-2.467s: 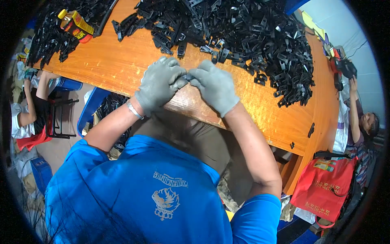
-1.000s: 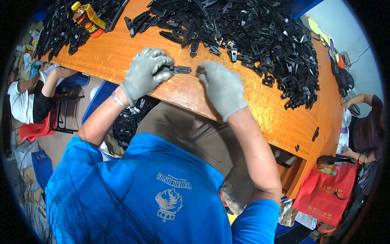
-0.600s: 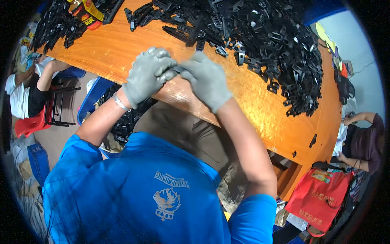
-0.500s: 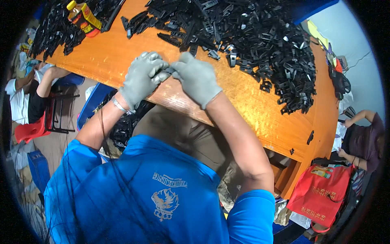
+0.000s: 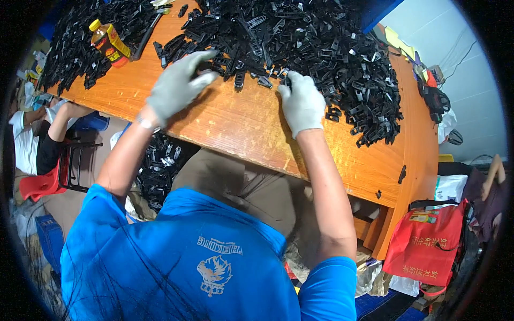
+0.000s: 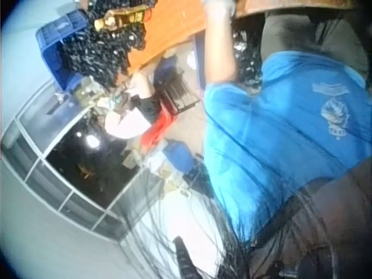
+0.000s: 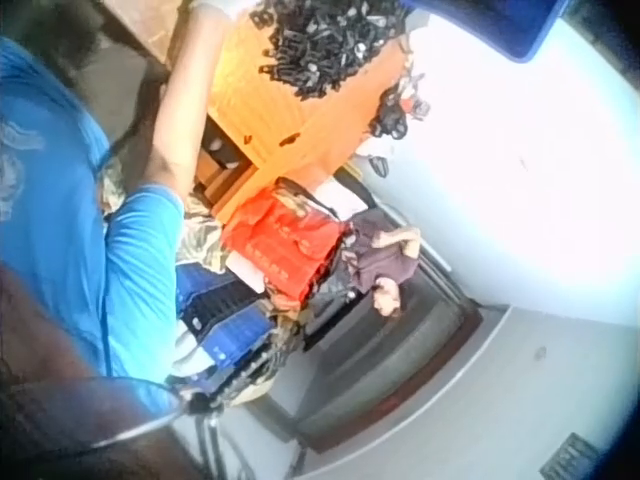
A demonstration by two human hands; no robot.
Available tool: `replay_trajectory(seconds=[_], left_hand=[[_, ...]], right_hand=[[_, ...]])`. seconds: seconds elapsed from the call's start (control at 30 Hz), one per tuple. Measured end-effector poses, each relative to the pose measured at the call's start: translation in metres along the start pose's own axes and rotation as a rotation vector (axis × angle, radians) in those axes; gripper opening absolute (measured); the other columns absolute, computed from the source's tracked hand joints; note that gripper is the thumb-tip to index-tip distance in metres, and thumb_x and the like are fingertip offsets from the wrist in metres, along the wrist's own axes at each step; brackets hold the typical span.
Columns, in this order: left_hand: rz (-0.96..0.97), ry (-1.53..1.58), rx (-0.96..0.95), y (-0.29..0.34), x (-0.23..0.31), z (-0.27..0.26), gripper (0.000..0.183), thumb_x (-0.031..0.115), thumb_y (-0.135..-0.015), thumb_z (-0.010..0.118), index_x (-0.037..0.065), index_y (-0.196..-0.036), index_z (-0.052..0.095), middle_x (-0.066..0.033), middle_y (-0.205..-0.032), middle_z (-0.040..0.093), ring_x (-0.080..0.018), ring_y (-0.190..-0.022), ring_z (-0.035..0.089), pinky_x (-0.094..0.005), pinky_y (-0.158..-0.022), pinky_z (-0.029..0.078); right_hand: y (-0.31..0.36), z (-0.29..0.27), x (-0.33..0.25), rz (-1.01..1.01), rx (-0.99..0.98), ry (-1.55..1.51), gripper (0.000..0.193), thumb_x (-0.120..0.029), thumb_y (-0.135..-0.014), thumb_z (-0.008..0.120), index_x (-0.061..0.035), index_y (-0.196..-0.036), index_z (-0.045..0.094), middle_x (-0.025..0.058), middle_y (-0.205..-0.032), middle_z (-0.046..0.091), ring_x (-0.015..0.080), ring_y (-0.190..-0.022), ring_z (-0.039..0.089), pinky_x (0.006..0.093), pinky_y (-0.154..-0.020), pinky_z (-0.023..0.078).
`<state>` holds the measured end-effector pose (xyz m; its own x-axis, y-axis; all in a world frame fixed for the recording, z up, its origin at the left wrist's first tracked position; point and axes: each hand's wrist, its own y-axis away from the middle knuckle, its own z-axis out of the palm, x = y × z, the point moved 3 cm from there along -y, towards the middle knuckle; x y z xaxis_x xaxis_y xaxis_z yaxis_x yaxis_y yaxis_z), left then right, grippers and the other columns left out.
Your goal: The person assembles plastic components by fitting small plastic pieces into plastic clips by hand and placing the finished parts on the table.
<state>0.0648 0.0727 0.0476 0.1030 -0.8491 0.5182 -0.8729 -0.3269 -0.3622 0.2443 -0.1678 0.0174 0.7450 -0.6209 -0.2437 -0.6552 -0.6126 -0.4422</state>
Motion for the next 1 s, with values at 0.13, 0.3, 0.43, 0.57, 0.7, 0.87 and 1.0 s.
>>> replay_trajectory(seconds=[0.13,0.3,0.43,0.57,0.7,0.87,1.0], left_hand=[[-0.096,-0.213,-0.04,-0.054,0.029,0.035,0.06,0.042,-0.098,0.076,0.01,-0.148,0.062,-0.0163,-0.137,0.071,-0.0354,-0.124,0.069,-0.0455,-0.106,0.055],[-0.142,-0.244,-0.054,-0.062,0.019,0.049,0.051,0.03,-0.098,0.077,0.014,-0.145,0.065,-0.0122,-0.134,0.072,-0.0342,-0.123,0.07,-0.0448,-0.103,0.056],[-0.125,-0.167,0.055,-0.045,0.015,0.04,0.036,0.023,-0.096,0.079,0.01,-0.129,0.071,-0.0118,-0.118,0.074,-0.0355,-0.113,0.07,-0.046,-0.097,0.057],[0.03,-0.105,0.073,-0.011,0.022,0.035,0.026,0.016,-0.089,0.082,0.009,-0.112,0.071,-0.0108,-0.111,0.073,-0.034,-0.108,0.07,-0.0456,-0.093,0.056],[0.27,-0.043,0.232,0.025,0.037,0.036,0.034,0.005,-0.076,0.086,0.013,-0.106,0.073,-0.0066,-0.105,0.072,-0.0338,-0.105,0.067,-0.0467,-0.092,0.054],[0.147,0.217,-0.023,0.049,0.021,0.046,0.028,0.001,-0.08,0.078,0.011,-0.106,0.072,-0.0112,-0.1,0.067,-0.0344,-0.1,0.064,-0.0443,-0.085,0.054],[0.175,0.114,-0.031,0.067,0.02,0.03,0.027,-0.001,-0.083,0.073,0.01,-0.107,0.069,-0.0119,-0.098,0.066,-0.0359,-0.1,0.063,-0.0454,-0.085,0.054]], right_hand=[[-0.005,0.014,-0.001,0.064,-0.082,0.067,0.04,-0.026,-0.092,0.083,-0.0117,-0.128,0.072,0.0165,-0.113,0.072,0.038,-0.095,0.075,0.0476,-0.083,0.061],[0.001,0.014,0.009,0.053,-0.065,0.025,0.041,-0.023,-0.089,0.084,-0.0115,-0.127,0.072,0.0165,-0.114,0.072,0.0374,-0.1,0.074,0.0462,-0.086,0.061],[0.006,0.007,0.019,0.059,-0.165,-0.081,0.036,-0.02,-0.087,0.085,-0.009,-0.119,0.075,0.0167,-0.113,0.073,0.0364,-0.108,0.071,0.0444,-0.093,0.058],[0.013,0.004,0.026,0.109,-0.203,-0.176,0.029,-0.02,-0.087,0.085,-0.0071,-0.113,0.077,0.0166,-0.11,0.076,0.0356,-0.108,0.071,0.0436,-0.096,0.057],[0.02,-0.002,0.032,-0.046,-0.025,-0.166,0.033,-0.017,-0.094,0.078,-0.0099,-0.126,0.076,0.0161,-0.116,0.076,0.0356,-0.108,0.072,0.0431,-0.095,0.058],[0.031,-0.015,-0.011,-0.079,-0.064,-0.268,0.034,-0.018,-0.094,0.078,-0.0103,-0.127,0.074,0.0166,-0.11,0.075,0.0367,-0.103,0.072,0.0442,-0.089,0.058],[0.041,-0.008,-0.049,-0.145,-0.131,-0.315,0.035,-0.021,-0.094,0.078,-0.0129,-0.127,0.071,0.0145,-0.107,0.073,0.0365,-0.101,0.072,0.0469,-0.086,0.058]])
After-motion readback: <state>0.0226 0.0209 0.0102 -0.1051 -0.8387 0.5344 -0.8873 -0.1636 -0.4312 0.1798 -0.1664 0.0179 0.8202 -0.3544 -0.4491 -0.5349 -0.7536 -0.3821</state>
